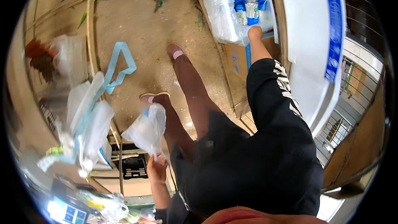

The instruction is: The person packs various vegetables and food items into plastic bags at a checkout counter. They use a handheld scanner to scan items, operate a touchscreen POS system, and place the packed bags onto a conveyor belt. The person also weighs items on a digital scale and handles a large block of enoki mushrooms.

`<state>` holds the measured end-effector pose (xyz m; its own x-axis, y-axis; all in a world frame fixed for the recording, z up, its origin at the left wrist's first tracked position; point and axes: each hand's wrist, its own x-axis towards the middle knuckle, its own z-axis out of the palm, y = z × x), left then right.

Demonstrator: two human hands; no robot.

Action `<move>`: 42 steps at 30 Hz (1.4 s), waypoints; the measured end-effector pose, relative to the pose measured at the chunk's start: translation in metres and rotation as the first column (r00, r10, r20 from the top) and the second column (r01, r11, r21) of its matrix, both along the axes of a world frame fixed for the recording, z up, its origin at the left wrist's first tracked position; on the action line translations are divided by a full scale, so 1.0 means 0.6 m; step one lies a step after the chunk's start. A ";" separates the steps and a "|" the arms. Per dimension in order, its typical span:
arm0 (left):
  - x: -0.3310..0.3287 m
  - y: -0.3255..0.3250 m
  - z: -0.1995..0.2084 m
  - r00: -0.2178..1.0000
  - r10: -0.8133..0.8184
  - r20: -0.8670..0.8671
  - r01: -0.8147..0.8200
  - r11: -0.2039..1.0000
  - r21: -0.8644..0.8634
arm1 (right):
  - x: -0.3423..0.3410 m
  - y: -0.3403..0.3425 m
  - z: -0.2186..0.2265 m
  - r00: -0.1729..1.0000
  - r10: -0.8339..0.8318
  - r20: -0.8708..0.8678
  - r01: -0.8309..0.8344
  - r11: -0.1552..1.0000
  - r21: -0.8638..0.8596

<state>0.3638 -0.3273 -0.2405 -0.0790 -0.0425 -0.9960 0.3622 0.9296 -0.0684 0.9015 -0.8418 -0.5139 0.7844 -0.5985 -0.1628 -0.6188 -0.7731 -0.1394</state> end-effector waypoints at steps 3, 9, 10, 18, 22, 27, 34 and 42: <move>0.069 0.000 -0.018 0.986 -0.048 0.162 0.024 0.989 0.145 | 0.073 -0.090 -0.135 0.983 0.002 -0.185 0.008 0.998 0.054; 0.174 -0.027 -0.110 0.973 -0.158 0.169 0.156 0.987 0.026 | 0.144 -0.162 -0.384 0.861 -0.244 -0.447 0.489 0.642 0.590; 0.185 -0.030 -0.123 0.971 -0.187 0.151 0.189 0.982 0.001 | 0.143 -0.151 -0.401 0.850 -0.297 -0.435 0.519 0.610 0.599; 0.363 -0.073 -0.151 0.932 -0.045 0.360 0.035 0.999 0.035 | 0.152 -0.054 -0.285 0.772 -0.633 -0.053 0.459 0.498 0.736; 0.433 -0.093 -0.123 0.847 -0.111 0.520 0.103 0.994 0.044 | 0.135 0.004 -0.119 0.696 -0.356 0.623 0.022 0.878 0.477; 0.464 -0.086 -0.072 0.797 -0.122 0.592 0.038 0.987 0.153 | 0.028 0.227 0.175 0.764 0.571 0.300 -0.616 0.784 0.078; 0.394 -0.061 0.082 0.567 -0.584 0.581 0.330 0.807 0.490 | -0.253 0.477 0.380 0.389 0.889 -0.242 0.499 0.017 0.867; 0.121 0.023 0.299 0.515 -0.118 0.849 0.019 0.992 0.126 | -0.372 0.606 0.322 0.601 0.783 -0.159 -0.126 0.290 0.949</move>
